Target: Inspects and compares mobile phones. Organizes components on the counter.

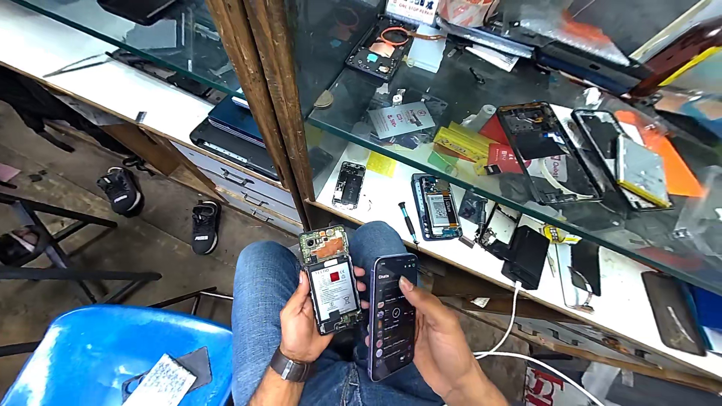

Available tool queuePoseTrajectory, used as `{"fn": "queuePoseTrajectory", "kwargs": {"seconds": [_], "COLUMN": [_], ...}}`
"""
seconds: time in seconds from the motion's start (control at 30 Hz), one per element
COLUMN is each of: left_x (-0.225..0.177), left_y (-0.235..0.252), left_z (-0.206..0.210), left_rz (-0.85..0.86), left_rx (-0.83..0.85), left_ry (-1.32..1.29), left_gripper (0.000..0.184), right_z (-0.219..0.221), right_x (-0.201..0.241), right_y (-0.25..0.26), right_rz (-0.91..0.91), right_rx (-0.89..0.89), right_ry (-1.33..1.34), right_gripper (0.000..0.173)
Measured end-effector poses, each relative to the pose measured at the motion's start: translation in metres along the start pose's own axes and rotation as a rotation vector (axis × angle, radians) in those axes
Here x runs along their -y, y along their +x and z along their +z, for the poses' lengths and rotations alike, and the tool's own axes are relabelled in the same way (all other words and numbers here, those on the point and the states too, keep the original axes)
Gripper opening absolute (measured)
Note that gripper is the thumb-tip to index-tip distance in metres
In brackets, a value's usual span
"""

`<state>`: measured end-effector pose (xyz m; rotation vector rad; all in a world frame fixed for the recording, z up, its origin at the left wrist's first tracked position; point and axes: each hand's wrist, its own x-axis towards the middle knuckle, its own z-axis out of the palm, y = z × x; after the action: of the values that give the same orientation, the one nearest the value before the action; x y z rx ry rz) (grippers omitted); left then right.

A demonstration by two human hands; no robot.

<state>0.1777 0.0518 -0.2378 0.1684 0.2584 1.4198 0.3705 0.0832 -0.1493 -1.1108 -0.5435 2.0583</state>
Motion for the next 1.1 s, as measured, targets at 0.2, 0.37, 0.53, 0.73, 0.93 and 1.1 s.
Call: {"fn": "queuePoseTrajectory", "kwargs": {"seconds": [0.2,0.37,0.53,0.73,0.93,1.1], "left_x": [0.0,0.0,0.0,0.001,0.001,0.002], "left_y": [0.0,-0.001,-0.002,-0.005,-0.004,-0.004], "left_z": [0.0,0.003,0.003,0.0,-0.001,-0.001], "left_rz": [-0.002,0.001,0.015,0.025,0.034,0.034], "left_rx": [0.012,-0.027,-0.06,-0.138,-0.113,-0.128], "left_ry": [-0.011,0.007,-0.001,0.012,0.01,0.005], "left_gripper": [0.06,0.059,0.056,0.056,0.055,0.055], "right_z": [-0.002,-0.001,-0.001,-0.011,-0.002,0.005], "right_x": [0.0,0.0,0.0,-0.002,-0.004,-0.005], "right_y": [-0.003,-0.005,-0.006,-0.002,-0.008,-0.011], "right_rz": [-0.066,-0.087,-0.068,0.001,-0.117,-0.253], "right_rx": [0.058,0.065,0.087,0.409,0.359,0.245], "right_ry": [0.009,-0.011,0.003,0.097,-0.061,-0.244], "right_gripper": [0.046,0.045,0.047,0.054,0.073,0.071]}}
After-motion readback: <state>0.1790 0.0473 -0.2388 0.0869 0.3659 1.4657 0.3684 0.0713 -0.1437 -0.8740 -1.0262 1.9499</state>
